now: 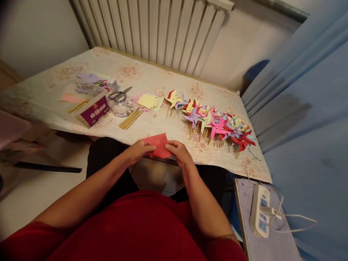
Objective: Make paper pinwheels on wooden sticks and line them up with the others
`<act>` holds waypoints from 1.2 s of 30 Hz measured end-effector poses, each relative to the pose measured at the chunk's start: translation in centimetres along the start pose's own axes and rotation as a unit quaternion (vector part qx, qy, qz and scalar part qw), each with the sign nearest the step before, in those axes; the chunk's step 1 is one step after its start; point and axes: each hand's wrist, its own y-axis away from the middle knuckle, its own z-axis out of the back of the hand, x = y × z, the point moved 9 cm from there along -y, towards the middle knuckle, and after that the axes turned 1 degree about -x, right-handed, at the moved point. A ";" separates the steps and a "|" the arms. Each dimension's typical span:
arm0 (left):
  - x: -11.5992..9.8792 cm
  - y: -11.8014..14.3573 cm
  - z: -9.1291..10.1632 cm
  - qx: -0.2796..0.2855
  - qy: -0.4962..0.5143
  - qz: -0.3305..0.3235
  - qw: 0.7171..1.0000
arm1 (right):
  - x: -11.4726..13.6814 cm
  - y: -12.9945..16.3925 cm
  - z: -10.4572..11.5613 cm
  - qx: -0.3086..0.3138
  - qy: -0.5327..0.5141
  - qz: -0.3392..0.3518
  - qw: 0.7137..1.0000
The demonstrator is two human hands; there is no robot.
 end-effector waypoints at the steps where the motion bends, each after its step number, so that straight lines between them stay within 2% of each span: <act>1: -0.2 0.1 -0.2 0.007 -0.003 0.002 1.000 | -0.4 0.0 -0.5 0.018 -0.012 -0.015 1.000; 7: -1.1 0.5 -0.8 0.016 0.007 0.008 1.000 | -0.8 0.4 -2.4 0.057 -0.019 -0.037 0.998; 14: -1.2 0.3 -1.2 0.020 -0.050 0.026 0.998 | -0.4 0.3 -1.8 0.001 0.044 -0.001 0.999; 21: -0.5 -0.1 -0.9 0.012 -0.093 0.041 0.995 | -1.0 0.2 -1.7 0.002 0.085 -0.002 0.996; 23: -0.1 -0.1 -1.0 0.022 -0.058 0.044 0.997 | -1.0 0.2 -1.6 -0.005 0.099 0.002 0.995; 28: 1.1 0.4 -1.8 0.060 0.139 0.076 0.986 | -1.1 0.0 -1.0 -0.052 0.058 0.037 0.996; 32: 2.9 0.6 -1.6 0.022 0.266 0.114 0.957 | -1.5 -0.4 -0.8 -0.086 -0.010 0.050 0.995; 36: 4.4 0.3 -1.5 -0.033 0.390 0.100 0.915 | -1.6 -0.5 -0.1 -0.148 -0.033 0.072 0.986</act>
